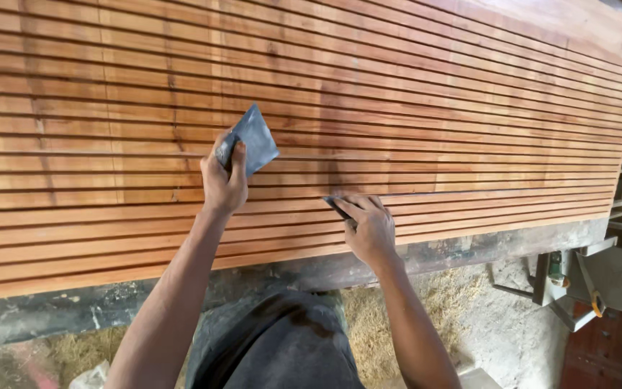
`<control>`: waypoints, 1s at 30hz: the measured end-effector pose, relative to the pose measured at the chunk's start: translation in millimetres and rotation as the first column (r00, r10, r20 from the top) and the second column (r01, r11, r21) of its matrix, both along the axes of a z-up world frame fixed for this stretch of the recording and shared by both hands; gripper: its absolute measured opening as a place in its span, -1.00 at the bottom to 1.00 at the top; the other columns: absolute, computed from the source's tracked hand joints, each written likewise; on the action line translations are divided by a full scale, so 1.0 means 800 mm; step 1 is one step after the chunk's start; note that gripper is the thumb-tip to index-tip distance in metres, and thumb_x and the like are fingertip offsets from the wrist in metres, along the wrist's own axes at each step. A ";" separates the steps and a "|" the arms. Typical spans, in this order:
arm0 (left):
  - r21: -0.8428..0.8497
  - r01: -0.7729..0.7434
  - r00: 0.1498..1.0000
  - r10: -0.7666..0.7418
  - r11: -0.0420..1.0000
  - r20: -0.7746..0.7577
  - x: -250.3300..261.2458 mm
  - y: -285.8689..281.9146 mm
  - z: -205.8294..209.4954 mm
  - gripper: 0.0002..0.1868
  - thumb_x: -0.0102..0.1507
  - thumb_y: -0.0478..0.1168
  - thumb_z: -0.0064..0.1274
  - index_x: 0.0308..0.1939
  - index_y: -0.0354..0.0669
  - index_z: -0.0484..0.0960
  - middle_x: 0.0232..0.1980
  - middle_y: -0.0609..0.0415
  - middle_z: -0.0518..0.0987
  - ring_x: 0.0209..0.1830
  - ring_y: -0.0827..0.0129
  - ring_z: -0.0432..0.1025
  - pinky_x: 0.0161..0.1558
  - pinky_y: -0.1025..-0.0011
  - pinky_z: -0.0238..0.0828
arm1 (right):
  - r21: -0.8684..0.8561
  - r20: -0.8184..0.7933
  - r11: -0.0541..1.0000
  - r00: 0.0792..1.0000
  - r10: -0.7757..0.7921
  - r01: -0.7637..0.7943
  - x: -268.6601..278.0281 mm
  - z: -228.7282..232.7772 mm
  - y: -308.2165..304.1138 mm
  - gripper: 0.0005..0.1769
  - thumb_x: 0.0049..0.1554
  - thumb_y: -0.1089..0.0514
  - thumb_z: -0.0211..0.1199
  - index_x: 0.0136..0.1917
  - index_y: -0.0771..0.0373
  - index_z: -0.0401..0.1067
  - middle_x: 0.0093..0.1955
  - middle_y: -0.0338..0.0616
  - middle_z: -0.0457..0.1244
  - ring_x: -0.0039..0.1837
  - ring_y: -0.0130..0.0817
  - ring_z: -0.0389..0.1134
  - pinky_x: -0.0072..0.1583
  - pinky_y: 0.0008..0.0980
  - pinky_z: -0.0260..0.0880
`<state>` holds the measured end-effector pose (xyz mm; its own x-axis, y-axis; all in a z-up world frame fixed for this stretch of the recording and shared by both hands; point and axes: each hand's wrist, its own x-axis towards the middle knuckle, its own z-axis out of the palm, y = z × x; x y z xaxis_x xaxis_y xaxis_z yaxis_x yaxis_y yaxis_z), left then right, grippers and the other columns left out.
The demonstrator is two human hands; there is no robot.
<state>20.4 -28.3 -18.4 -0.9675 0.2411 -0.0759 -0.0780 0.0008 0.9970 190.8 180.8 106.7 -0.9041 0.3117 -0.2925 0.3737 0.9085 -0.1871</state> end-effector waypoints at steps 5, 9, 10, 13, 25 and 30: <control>0.046 0.005 0.998 -0.003 0.999 -0.062 -0.010 0.000 0.004 -0.72 0.50 -0.22 -0.10 0.19 -0.32 0.55 -0.35 0.15 0.53 -0.34 0.59 0.37 -0.23 0.51 0.38 | 0.040 -0.027 0.999 0.999 0.031 -0.030 -0.008 -0.006 -0.010 -0.47 -0.04 0.32 0.35 0.20 -0.03 0.58 0.14 -0.29 0.38 0.22 -0.19 0.33 0.22 -0.07 0.34; 0.047 0.007 1.000 -0.006 0.999 -0.008 -0.005 -0.002 0.006 -0.71 0.49 -0.21 -0.09 0.17 -0.33 0.57 -0.39 0.13 0.48 -0.37 0.58 0.33 -0.28 0.51 0.34 | 0.088 -0.017 0.996 1.000 0.008 -0.006 0.005 -0.018 -0.018 -0.38 -0.09 0.35 0.35 0.25 -0.04 0.57 0.15 -0.29 0.35 0.25 -0.19 0.29 0.19 -0.05 0.33; 0.042 0.009 1.000 -0.009 0.999 -0.005 -0.006 -0.001 0.007 -0.71 0.49 -0.20 -0.09 0.17 -0.32 0.57 -0.39 0.14 0.49 -0.36 0.59 0.34 -0.28 0.51 0.34 | 0.102 -0.038 0.995 0.999 0.001 0.003 0.007 -0.022 -0.021 -0.36 -0.10 0.36 0.35 0.25 -0.04 0.56 0.16 -0.28 0.34 0.25 -0.18 0.28 0.20 -0.06 0.32; 0.037 0.012 0.999 -0.011 0.999 -0.032 -0.009 0.001 0.008 -0.72 0.51 -0.20 -0.09 0.18 -0.32 0.57 -0.38 0.15 0.51 -0.35 0.59 0.35 -0.26 0.52 0.36 | 0.137 -0.093 0.990 0.996 -0.002 0.015 0.004 -0.030 -0.034 -0.34 -0.14 0.37 0.36 0.25 -0.02 0.56 0.17 -0.24 0.32 0.26 -0.16 0.24 0.22 -0.06 0.29; 0.053 0.037 0.998 -0.034 0.998 -0.060 -0.009 -0.005 0.008 -0.71 0.50 -0.20 -0.10 0.17 -0.34 0.57 -0.42 0.15 0.48 -0.45 0.55 0.32 -0.39 0.45 0.29 | 0.054 0.201 0.994 0.976 0.084 -0.097 -0.048 0.001 -0.011 -0.61 -0.03 0.27 0.25 0.06 -0.02 0.63 0.04 -0.22 0.37 0.27 -0.11 0.30 0.21 -0.03 0.36; 0.063 0.045 0.998 -0.042 0.997 -0.048 -0.010 -0.003 0.000 -0.72 0.50 -0.17 -0.10 0.12 -0.31 0.57 -0.45 0.21 0.44 -0.47 0.60 0.32 -0.40 0.49 0.28 | -0.031 0.430 0.996 0.898 0.092 -0.087 -0.065 0.005 0.020 -0.58 -0.03 0.29 0.20 0.04 -0.04 0.66 0.04 -0.17 0.42 0.19 -0.06 0.36 0.22 -0.07 0.37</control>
<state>12.5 -31.1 -18.3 -0.9581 0.2862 -0.0142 -0.0329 -0.0607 0.9976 138.4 197.1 110.8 -0.7131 0.2299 -0.6623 0.3371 0.9408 -0.0364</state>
